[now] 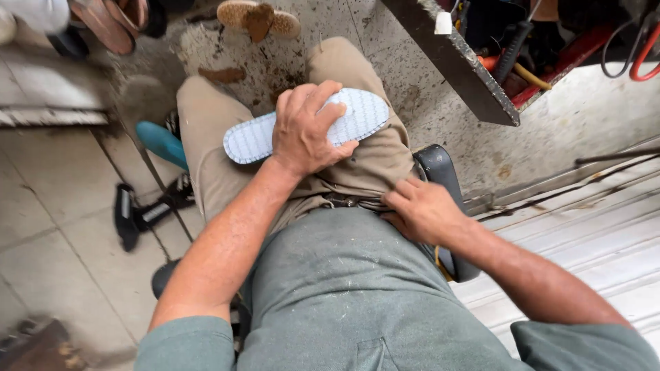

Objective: Fitting a new rubber sole to a shoe last and securing it using pliers and a hammer

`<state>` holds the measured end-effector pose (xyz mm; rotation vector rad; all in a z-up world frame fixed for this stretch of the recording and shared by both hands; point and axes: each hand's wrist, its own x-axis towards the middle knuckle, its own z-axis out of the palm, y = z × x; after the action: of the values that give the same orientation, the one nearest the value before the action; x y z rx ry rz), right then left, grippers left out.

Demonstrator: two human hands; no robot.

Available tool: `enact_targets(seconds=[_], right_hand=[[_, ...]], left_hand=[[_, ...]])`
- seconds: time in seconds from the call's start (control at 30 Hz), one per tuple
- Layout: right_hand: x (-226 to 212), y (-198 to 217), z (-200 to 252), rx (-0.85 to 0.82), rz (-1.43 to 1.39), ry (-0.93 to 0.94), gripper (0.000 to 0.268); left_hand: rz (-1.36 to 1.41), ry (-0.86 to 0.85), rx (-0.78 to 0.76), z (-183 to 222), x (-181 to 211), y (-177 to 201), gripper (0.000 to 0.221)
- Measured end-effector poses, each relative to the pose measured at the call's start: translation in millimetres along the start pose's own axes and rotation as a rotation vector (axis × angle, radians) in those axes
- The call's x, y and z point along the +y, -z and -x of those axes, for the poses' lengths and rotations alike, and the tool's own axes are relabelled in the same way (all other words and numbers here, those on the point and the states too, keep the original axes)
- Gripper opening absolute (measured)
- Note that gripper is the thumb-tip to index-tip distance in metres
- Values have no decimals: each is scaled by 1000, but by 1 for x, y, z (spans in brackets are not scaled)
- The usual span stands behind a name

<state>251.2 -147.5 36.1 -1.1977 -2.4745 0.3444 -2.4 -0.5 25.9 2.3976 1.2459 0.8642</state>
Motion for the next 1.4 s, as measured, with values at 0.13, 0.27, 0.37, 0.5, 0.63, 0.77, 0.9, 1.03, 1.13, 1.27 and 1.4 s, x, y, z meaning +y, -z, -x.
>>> enact_targets(seconds=[0.13,0.27,0.37,0.5,0.63,0.77,0.9,1.03,1.13,1.27,1.4], right_hand=[[-10,-12,18,-396,31,-231,34],[-23,1,-13,-654,-20,-369,25],[-19,50,-34,-832,-417,-804,53],[-11,74,-7,-530,-624,-759,63],[-27,72,-54,-337,-370,-906,49],[-13,47,-42,-114,-248,-592,64],[-1,35,-60,-95,-140,-519,61],[2,37,-65,-136,-184,-560,64],[0,33,-71,-155,-187,-570,65],[-2,35,-63,-101,-161,-598,62],[-28,43,-107,84,-356,-645,19]], left_hand=[[-36,-20,22,0,-4,-12,50],[-187,-104,21,-8,-2,-3,59],[-195,-87,58,-6,-5,-5,61],[-198,-32,78,-3,-5,-7,67],[-244,-46,49,-5,-2,-5,63],[-184,-32,73,-6,-2,-2,61],[-224,-21,64,-8,-3,-1,59],[-227,-3,42,-10,-6,-3,59],[-207,4,38,-5,-3,-2,58],[-244,18,10,-3,0,-4,61],[-197,-42,80,-5,-3,-1,67]])
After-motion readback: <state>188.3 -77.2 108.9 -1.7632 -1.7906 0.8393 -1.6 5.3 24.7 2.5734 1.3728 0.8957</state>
